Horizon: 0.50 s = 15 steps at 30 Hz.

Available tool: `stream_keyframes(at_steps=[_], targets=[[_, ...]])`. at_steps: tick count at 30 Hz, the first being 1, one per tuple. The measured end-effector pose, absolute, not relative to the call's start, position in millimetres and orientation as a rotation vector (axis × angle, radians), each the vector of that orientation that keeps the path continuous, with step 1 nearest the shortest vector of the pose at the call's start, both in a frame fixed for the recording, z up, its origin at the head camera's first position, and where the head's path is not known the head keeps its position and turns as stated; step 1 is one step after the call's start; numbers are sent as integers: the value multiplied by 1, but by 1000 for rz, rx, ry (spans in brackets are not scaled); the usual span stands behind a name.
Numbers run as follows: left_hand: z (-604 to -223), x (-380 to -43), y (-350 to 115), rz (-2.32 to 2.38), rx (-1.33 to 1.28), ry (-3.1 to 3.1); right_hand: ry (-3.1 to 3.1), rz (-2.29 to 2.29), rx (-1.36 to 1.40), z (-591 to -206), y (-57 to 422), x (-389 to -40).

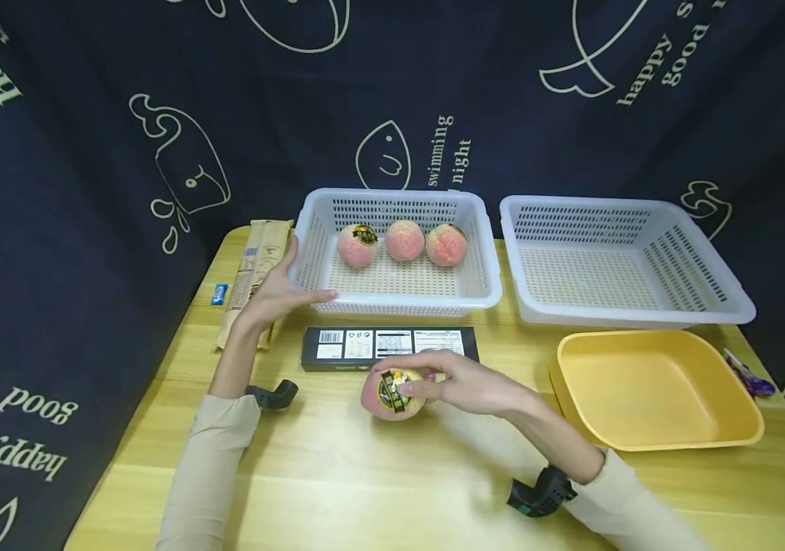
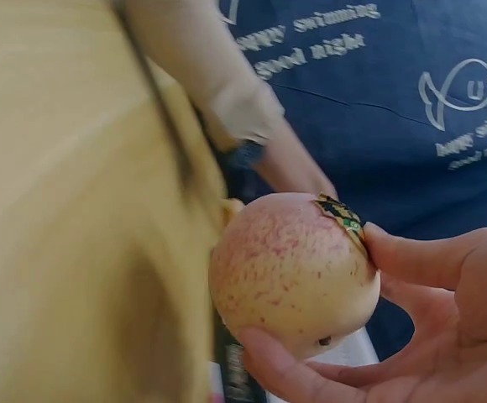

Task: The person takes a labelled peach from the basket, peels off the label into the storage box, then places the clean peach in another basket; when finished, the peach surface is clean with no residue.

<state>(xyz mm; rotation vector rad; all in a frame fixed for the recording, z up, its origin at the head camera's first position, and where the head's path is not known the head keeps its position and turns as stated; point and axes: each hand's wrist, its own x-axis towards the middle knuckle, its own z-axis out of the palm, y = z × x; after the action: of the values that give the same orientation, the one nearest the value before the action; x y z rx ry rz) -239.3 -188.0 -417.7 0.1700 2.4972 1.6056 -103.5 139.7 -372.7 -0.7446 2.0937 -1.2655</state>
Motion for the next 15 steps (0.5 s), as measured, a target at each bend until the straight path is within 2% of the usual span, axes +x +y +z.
stream_keyframes(at_steps=[6,11,15], targets=[[-418,-240,-187,1618,141,2486,2083,-1216,-752,-402,128,-91],[-416,-238,-187,1628,195,2509,2113,-1219,-728,-408,126,-86],[-403,-220,-188,1507,264,2728,2164,-1225,-710,-409,127,-84]])
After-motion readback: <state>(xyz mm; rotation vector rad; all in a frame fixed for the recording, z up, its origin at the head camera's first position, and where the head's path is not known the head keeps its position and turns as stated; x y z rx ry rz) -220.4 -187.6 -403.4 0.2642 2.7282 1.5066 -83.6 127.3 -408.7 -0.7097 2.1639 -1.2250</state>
